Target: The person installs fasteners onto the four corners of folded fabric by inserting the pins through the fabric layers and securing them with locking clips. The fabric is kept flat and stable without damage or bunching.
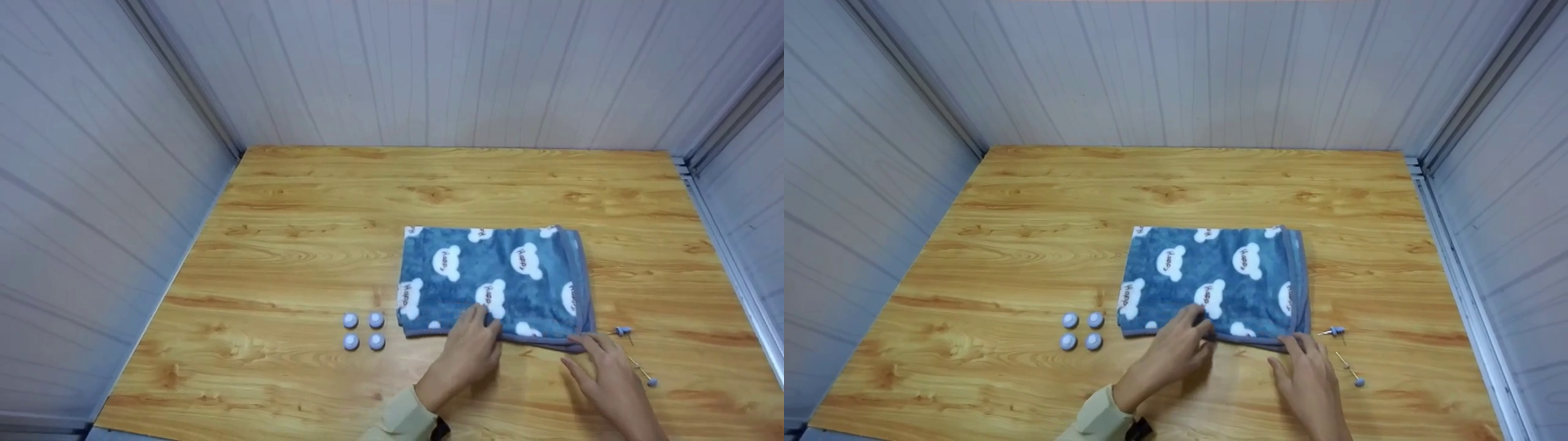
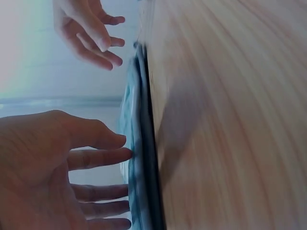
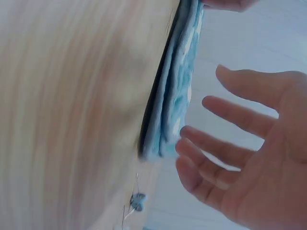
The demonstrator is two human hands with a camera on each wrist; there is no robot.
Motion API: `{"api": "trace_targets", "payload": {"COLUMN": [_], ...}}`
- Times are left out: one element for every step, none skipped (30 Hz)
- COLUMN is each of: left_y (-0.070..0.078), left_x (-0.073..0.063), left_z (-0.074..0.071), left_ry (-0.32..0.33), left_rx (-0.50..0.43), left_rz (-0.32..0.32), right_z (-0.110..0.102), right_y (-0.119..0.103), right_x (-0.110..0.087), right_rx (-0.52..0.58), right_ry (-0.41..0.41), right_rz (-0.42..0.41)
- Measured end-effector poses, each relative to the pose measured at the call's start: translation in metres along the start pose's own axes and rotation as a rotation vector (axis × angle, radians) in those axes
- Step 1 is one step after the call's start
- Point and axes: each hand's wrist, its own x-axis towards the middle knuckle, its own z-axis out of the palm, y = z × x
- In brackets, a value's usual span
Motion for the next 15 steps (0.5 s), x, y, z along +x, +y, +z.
{"api": "trace_targets", "payload": {"left_y": [0.004,0.007,0.010,0.014,0.017,0.020,0.023,0.025,0.028,0.031,0.033,0.035,0.037,0.039,0.041], "left_x": [0.002,0.004,0.006,0.008,0.010,0.012,0.014,0.016,0.017,0.019,0.020,0.021,0.021,0.022,0.022], "left_z": [0.001,0.002,0.003,0.004,0.004,0.005,0.006,0.007,0.007,0.007,0.007,0.007,0.007,0.007,0.006], "left_ry": [-0.003,-0.007,-0.013,-0.015,-0.021,-0.025,-0.032,-0.043,-0.059,-0.077,-0.099,-0.117,-0.136,-0.154,-0.166], "left_rx": [0.006,0.012,0.018,0.022,0.025,0.031,0.038,0.042,0.047,0.052,0.056,0.061,0.066,0.069,0.072], "left_rz": [0.021,0.039,0.055,0.073,0.088,0.106,0.121,0.134,0.147,0.158,0.166,0.173,0.177,0.179,0.184], "right_z": [-0.001,-0.002,-0.003,-0.005,-0.006,-0.008,-0.010,-0.011,-0.013,-0.015,-0.017,-0.019,-0.020,-0.022,-0.023], "right_y": [0.002,0.004,0.006,0.008,0.010,0.012,0.014,0.017,0.019,0.021,0.024,0.026,0.029,0.031,0.033], "right_x": [-0.001,-0.002,-0.003,-0.004,-0.006,-0.006,-0.007,-0.008,-0.008,-0.008,-0.008,-0.008,-0.008,-0.008,-0.009], "right_rx": [-0.012,-0.020,-0.032,-0.039,-0.046,-0.051,-0.054,-0.057,-0.062,-0.060,-0.059,-0.059,-0.060,-0.063,-0.063], "right_ry": [0.009,0.016,0.026,0.026,0.032,0.031,0.021,0.018,0.010,-0.002,-0.008,-0.016,-0.021,-0.021,-0.018], "right_rz": [0.018,0.039,0.067,0.103,0.135,0.178,0.224,0.268,0.314,0.354,0.384,0.409,0.423,0.430,0.432]}}
